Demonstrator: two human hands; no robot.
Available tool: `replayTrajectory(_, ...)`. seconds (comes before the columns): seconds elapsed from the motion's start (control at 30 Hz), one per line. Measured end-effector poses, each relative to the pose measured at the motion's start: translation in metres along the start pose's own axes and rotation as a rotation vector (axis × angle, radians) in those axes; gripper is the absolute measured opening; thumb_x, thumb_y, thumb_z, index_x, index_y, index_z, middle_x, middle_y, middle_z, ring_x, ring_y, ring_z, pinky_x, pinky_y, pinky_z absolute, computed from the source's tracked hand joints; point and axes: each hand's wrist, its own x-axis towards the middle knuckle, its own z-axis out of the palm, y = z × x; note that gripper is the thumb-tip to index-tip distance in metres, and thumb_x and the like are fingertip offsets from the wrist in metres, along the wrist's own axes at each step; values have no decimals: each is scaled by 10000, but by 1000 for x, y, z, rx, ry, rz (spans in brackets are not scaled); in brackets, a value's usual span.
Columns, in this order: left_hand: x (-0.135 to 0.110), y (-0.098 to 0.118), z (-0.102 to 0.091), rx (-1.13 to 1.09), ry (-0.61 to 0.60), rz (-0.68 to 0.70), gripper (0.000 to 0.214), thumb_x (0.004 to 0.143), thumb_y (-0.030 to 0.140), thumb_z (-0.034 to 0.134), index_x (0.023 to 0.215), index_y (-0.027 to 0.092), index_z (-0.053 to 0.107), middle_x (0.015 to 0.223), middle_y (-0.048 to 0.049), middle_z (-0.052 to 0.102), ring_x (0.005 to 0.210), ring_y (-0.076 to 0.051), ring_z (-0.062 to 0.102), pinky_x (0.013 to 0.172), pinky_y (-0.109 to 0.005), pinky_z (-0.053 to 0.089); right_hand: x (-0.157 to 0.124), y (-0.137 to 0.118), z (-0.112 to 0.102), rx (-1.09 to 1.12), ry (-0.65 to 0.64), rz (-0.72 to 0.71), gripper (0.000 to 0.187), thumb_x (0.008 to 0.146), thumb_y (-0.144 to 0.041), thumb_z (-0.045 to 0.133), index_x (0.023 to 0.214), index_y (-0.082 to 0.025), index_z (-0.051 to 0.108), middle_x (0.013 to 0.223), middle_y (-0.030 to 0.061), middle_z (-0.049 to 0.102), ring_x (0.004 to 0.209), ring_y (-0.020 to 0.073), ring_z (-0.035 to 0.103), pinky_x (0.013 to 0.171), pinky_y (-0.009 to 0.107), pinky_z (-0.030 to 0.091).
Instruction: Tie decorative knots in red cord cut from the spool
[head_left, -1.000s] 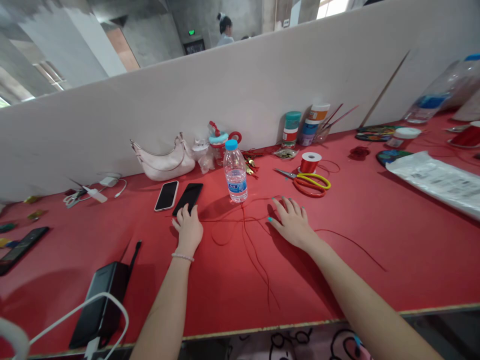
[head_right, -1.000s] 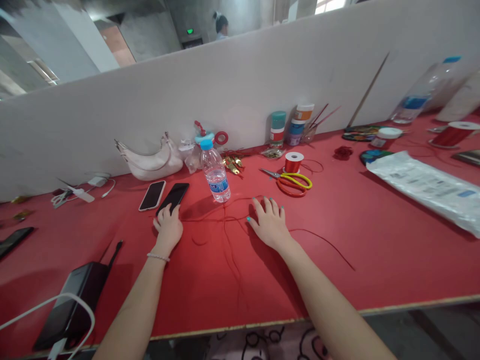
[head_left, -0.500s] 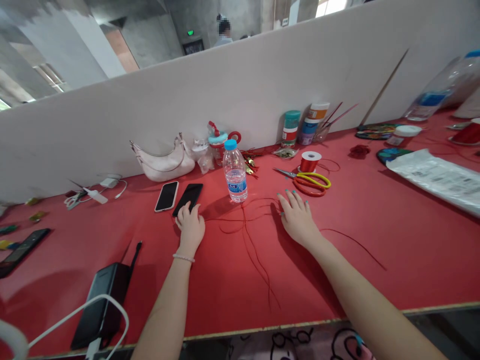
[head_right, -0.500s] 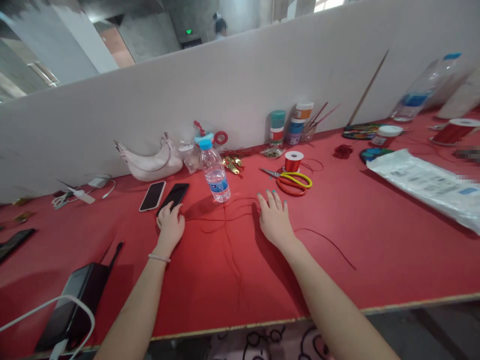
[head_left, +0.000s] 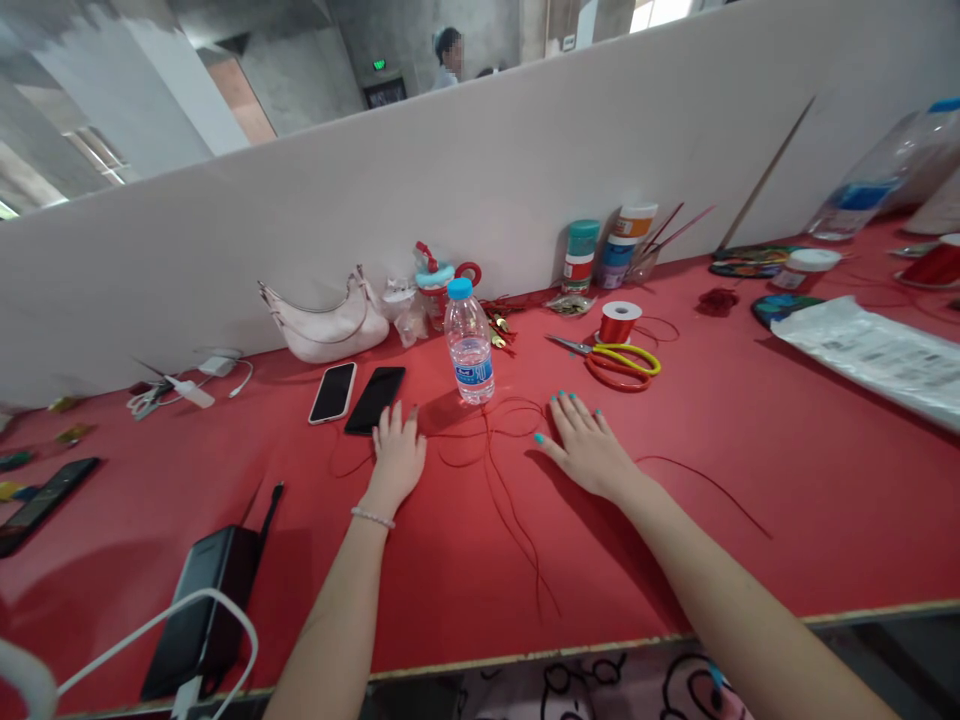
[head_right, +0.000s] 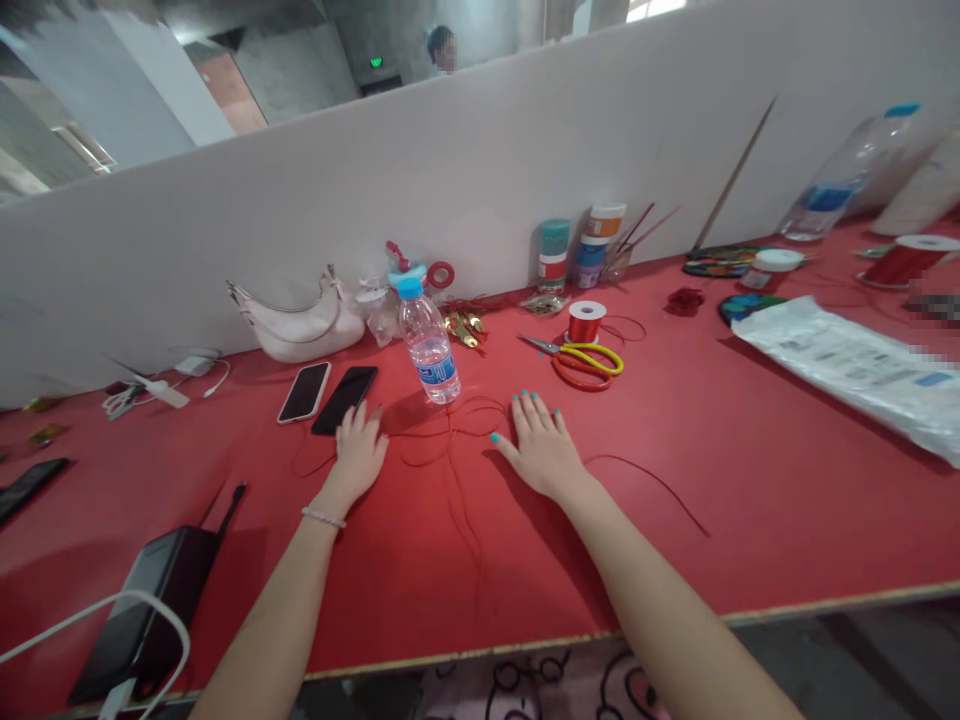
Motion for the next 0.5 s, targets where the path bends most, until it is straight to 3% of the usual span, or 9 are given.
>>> replayTrajectory(0.07, -1, 6, 1, -18, -86, 102, 518, 921, 323, 327, 1409, 148, 332, 1502, -126, 268, 1382, -319, 195, 1065, -565, 252, -2, -3, 2, 2, 0, -66, 732, 906, -576, 127, 1428, -98, 318, 1484, 143, 287, 1380, 262, 216, 1096, 471, 208)
replayTrajectory(0.17, -4, 9, 1, 8, -164, 87, 548, 939, 397, 246, 1427, 152, 296, 1509, -117, 251, 1384, -342, 178, 1059, -614, 198, -1, -2, 3, -28, 28, 34, 733, 912, -555, 134, 1424, -62, 309, 1469, 188, 299, 1372, 295, 226, 1077, 523, 215)
replayTrajectory(0.23, -6, 7, 1, 42, -169, 10, 578, 940, 423, 221, 1433, 126, 280, 1512, -144, 226, 1383, -373, 154, 1047, -638, 181, 0, 1, 2, -38, 43, 73, 723, 916, -540, 143, 1428, -52, 295, 1469, 202, 292, 1372, 310, 216, 1068, 544, 218)
replayTrajectory(0.3, -6, 6, 1, 71, -152, -36, 603, 937, 438, 217, 1440, 107, 256, 1514, -170, 203, 1385, -386, 125, 1042, -643, 179, 1, 2, 1, -30, 35, -7, 686, 921, -526, 158, 1439, -95, 285, 1484, 167, 278, 1380, 292, 202, 1075, 528, 217)
replayTrajectory(0.4, -7, 7, 1, 77, -150, 1, 601, 936, 449, 213, 1454, 145, 219, 1528, -144, 165, 1393, -369, 108, 1044, -648, 163, 0, -1, -2, -19, 2, -129, 628, 931, -502, 179, 1439, -152, 303, 1492, 123, 283, 1382, 264, 204, 1083, 501, 217)
replayTrajectory(0.5, -7, 9, 0, 73, -173, 13, 607, 932, 469, 206, 1449, 153, 238, 1532, -121, 156, 1393, -366, 112, 1041, -658, 155, -2, -4, -4, -37, -5, -68, 574, 939, -462, 227, 1420, -174, 349, 1481, 143, 302, 1374, 298, 214, 1063, 543, 221)
